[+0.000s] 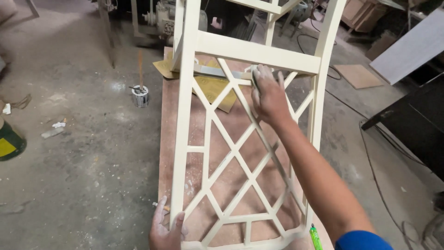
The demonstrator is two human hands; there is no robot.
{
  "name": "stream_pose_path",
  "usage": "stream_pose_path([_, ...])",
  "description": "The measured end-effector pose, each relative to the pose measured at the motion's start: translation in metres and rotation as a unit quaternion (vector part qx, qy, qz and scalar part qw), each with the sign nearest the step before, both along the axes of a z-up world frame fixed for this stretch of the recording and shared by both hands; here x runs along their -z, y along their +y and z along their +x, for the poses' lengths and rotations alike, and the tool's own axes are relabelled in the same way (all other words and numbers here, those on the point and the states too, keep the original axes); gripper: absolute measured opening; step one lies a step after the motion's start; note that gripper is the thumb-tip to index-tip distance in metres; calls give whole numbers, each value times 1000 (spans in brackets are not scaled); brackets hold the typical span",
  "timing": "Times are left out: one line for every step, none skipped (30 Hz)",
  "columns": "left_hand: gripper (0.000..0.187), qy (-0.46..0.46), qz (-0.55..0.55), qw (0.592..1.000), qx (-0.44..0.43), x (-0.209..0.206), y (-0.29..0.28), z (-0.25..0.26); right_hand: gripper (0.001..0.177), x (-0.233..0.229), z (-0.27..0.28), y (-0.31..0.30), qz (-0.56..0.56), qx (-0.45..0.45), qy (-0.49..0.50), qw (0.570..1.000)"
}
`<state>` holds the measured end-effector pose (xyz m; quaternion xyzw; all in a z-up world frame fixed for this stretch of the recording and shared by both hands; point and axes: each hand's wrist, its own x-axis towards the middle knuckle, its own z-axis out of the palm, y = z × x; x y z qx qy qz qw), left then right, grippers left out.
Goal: Sanding the intricate wooden frame of a chair back with sandpaper to smooth the surface.
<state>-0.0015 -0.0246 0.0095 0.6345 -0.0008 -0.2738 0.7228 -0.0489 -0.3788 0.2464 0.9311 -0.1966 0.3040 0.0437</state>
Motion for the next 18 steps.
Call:
stream_pose_path([88,3,2,1000,5,0,0,0,53,-1,-3,15,7,22,24,999])
stream_pose_path([89,6,5,1000,10,0,0,1,58,-3,-6,31,14,43,49,998])
stream_pose_path([89,4,4,1000,12,5,-2,1,58,7,-19,31,14,46,47,998])
stream_pose_path([89,9,-21,1000,-3,10,-4,0,56,17,-31,32,-1,14,44,999])
stream_pose_path([89,14,-46,999,-19,14,-5,-1,54,28,-45,32,-15,-19,42,999])
stream_pose_path([89,13,-45,999,-17,9,-6,-3,54,25,-44,33,-15,-17,41,999])
stream_pose_path([87,33,-49,998,-24,3,-6,-4,58,21,-43,34,-20,0,35,999])
stream_pose_path([85,53,-53,997,-30,-2,-6,-5,62,18,-41,35,-25,17,29,999])
stream_pose_path([85,52,-54,997,-30,1,-7,-6,62,15,-27,25,-26,17,28,999])
stream_pose_path([83,49,-76,995,-36,4,-9,-8,60,11,-14,16,-13,18,48,999])
stream_pose_path([82,47,-96,993,-42,7,-9,-10,59,9,-2,7,2,20,69,997])
stream_pose_path([82,47,-96,993,-41,1,-5,-7,59,11,-2,5,2,20,69,997])
stream_pose_path([85,71,-64,995,-14,-5,-3,-3,59,12,0,1,-9,4,50,999])
stream_pose_path([87,95,-31,995,13,-11,-2,1,59,14,2,-2,-20,-12,30,999])
stream_pose_path([87,97,-29,995,15,-10,-2,-1,59,18,-3,5,-18,-10,32,999])
stream_pose_path([87,83,-37,996,9,-9,-3,-3,58,22,-9,12,-10,-6,43,999])
stream_pose_path([86,66,-46,997,0,-8,-6,-3,58,25,-11,17,-3,-6,52,999])
stream_pose_path([86,66,-45,997,-1,11,-5,-1,58,21,-7,8,-2,-6,52,999])
